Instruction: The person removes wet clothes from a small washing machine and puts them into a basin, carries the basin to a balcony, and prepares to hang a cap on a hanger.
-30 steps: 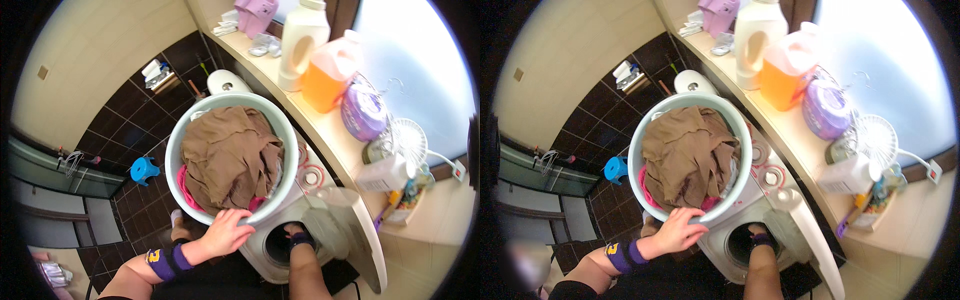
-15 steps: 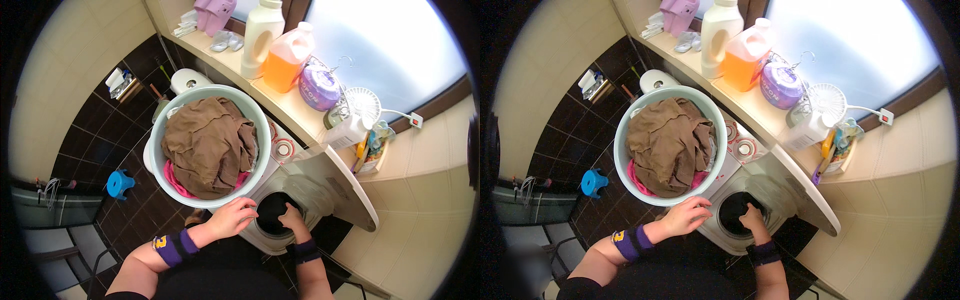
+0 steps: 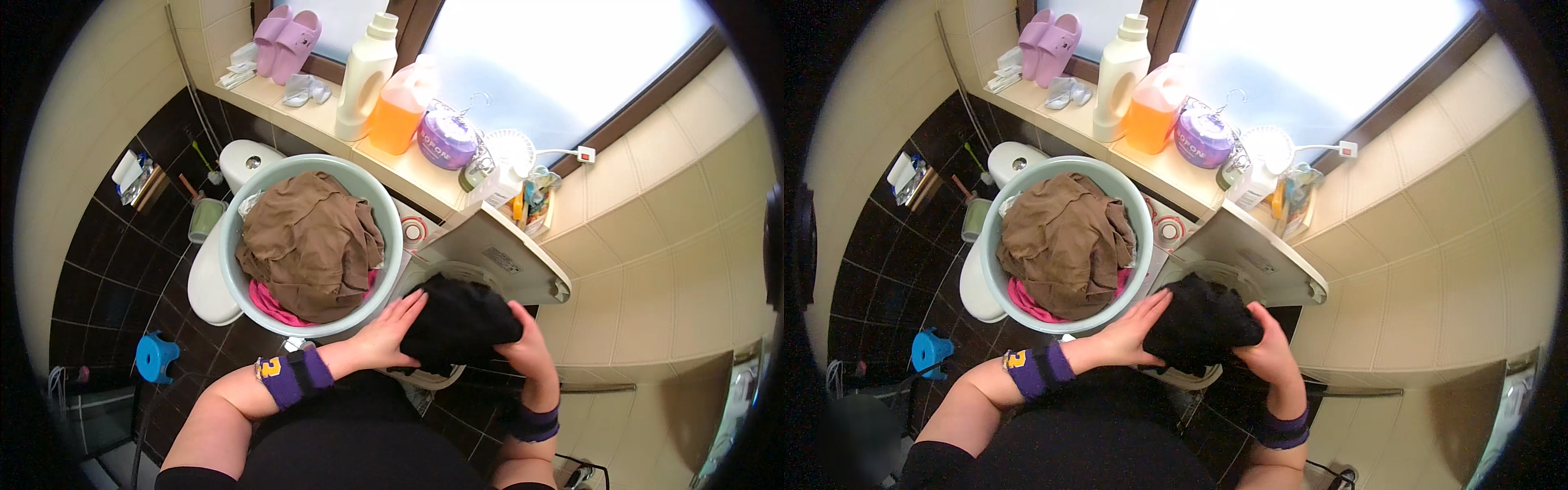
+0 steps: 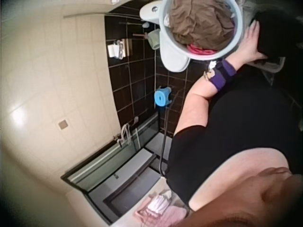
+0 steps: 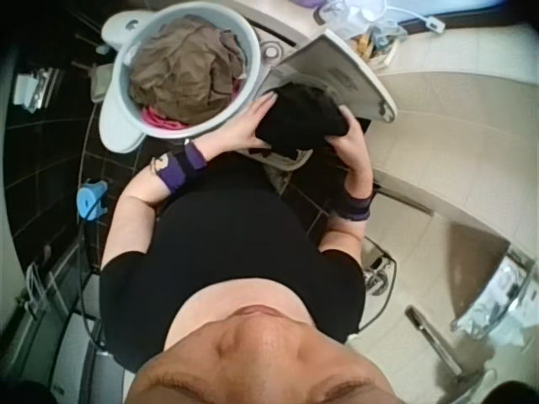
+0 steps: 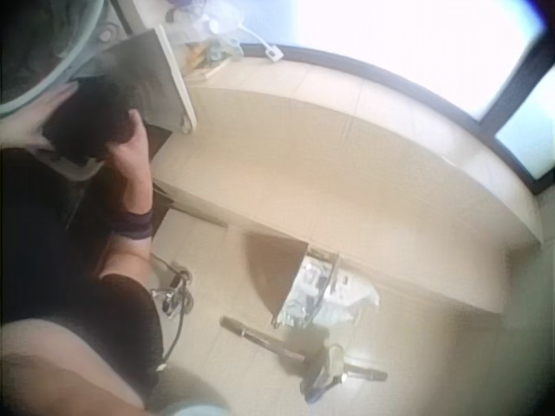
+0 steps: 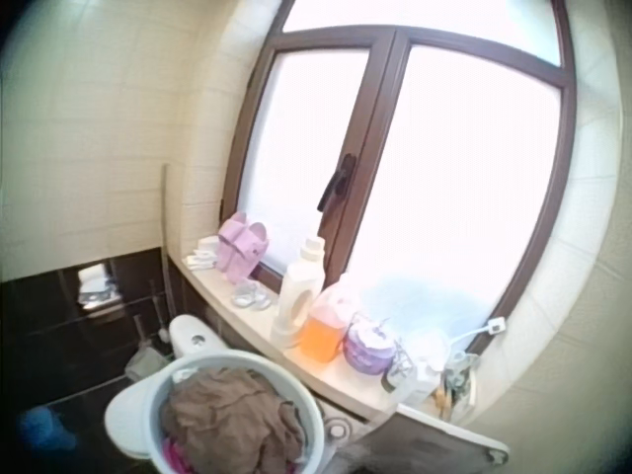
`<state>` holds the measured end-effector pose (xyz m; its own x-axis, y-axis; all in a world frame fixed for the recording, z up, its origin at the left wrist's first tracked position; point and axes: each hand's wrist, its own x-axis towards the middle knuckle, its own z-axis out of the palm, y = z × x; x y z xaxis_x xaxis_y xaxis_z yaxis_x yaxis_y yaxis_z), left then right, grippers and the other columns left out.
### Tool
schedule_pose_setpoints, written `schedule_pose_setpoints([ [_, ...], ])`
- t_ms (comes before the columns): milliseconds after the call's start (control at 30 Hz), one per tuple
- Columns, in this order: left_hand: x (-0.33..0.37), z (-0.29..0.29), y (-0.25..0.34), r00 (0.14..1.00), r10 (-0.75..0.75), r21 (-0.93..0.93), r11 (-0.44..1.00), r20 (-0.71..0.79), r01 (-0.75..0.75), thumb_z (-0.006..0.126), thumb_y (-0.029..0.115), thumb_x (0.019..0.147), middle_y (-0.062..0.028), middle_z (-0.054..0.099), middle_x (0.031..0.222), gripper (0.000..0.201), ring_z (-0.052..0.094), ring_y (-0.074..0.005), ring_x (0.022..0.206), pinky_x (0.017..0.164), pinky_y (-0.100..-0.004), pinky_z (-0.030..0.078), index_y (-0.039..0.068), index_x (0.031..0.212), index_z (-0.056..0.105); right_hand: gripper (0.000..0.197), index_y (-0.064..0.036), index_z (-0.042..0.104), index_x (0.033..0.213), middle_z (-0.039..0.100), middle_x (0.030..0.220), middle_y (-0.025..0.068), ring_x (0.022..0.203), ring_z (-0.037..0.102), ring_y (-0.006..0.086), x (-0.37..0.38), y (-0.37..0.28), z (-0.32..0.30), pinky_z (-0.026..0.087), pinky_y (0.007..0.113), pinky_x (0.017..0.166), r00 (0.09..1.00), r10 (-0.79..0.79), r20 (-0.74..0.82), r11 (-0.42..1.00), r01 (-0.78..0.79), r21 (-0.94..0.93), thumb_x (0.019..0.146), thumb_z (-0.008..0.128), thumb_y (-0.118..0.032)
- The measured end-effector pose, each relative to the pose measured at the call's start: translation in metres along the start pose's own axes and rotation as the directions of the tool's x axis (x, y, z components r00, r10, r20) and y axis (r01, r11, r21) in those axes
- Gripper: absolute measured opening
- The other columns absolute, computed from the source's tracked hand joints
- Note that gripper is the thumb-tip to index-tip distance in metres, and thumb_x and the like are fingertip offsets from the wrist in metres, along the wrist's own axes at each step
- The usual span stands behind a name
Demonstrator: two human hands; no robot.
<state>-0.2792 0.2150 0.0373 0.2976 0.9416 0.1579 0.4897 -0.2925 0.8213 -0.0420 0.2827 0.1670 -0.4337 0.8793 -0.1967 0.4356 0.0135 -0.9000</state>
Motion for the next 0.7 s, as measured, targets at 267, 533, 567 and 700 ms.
schedule_pose_setpoints([
  [267, 0.021, -0.115, 0.084, 0.876, 0.367, -0.064, 0.912, -0.312, -0.405, 0.078, 0.009, 0.064, -0.0171, 0.035, 0.143, 0.09, 0.041, -0.0392, 0.128, 0.104, -0.0397, 0.04, 0.006, 0.142, 0.034, 0.078, 0.0044, 0.042, 0.137, 0.056, 0.129, 0.0144, 0.119, 0.054, 0.0258, -0.012, -0.115, -0.012, 0.041, 0.039, 0.103, 0.923, -0.265, -0.279, 0.87, 0.353, 0.343, 0.063, 0.065, 0.015],
  [533, 0.013, -0.257, 0.126, 0.693, 0.512, 0.199, 0.852, -0.507, -0.484, 0.071, 0.01, 0.073, -0.0122, 0.054, 0.125, 0.058, 0.054, -0.0286, 0.117, 0.098, -0.036, 0.045, 0.009, 0.127, 0.051, 0.016, -0.0002, 0.06, 0.096, 0.065, 0.095, 0.0133, 0.07, 0.066, 0.0221, 0.028, -0.227, 0.019, 0.054, 0.029, 0.049, 0.845, -0.426, -0.324, 0.573, 0.529, 0.625, 0.083, 0.052, -0.003],
  [567, 0.008, -0.268, 0.123, 0.705, 0.5, 0.211, 0.862, -0.503, -0.461, 0.071, 0.011, 0.073, -0.0109, 0.054, 0.125, 0.058, 0.055, -0.0267, 0.116, 0.096, -0.0345, 0.046, 0.009, 0.127, 0.051, 0.012, -0.0006, 0.061, 0.093, 0.066, 0.091, 0.0122, 0.075, 0.067, 0.0218, 0.031, -0.241, 0.037, 0.057, 0.032, 0.057, 0.838, -0.432, -0.333, 0.548, 0.537, 0.641, 0.084, 0.053, -0.002],
  [700, -0.013, -0.288, 0.074, 0.75, 0.473, 0.261, 0.881, -0.463, -0.395, 0.073, 0.009, 0.074, -0.011, 0.053, 0.129, 0.062, 0.052, -0.0238, 0.121, 0.099, -0.0334, 0.044, 0.006, 0.13, 0.049, 0.012, -0.0019, 0.062, 0.094, 0.064, 0.091, 0.0085, 0.077, 0.062, 0.018, 0.08, -0.208, 0.065, 0.055, 0.03, 0.065, 0.756, -0.654, -0.002, 0.622, 0.539, 0.567, 0.084, 0.056, -0.003],
])
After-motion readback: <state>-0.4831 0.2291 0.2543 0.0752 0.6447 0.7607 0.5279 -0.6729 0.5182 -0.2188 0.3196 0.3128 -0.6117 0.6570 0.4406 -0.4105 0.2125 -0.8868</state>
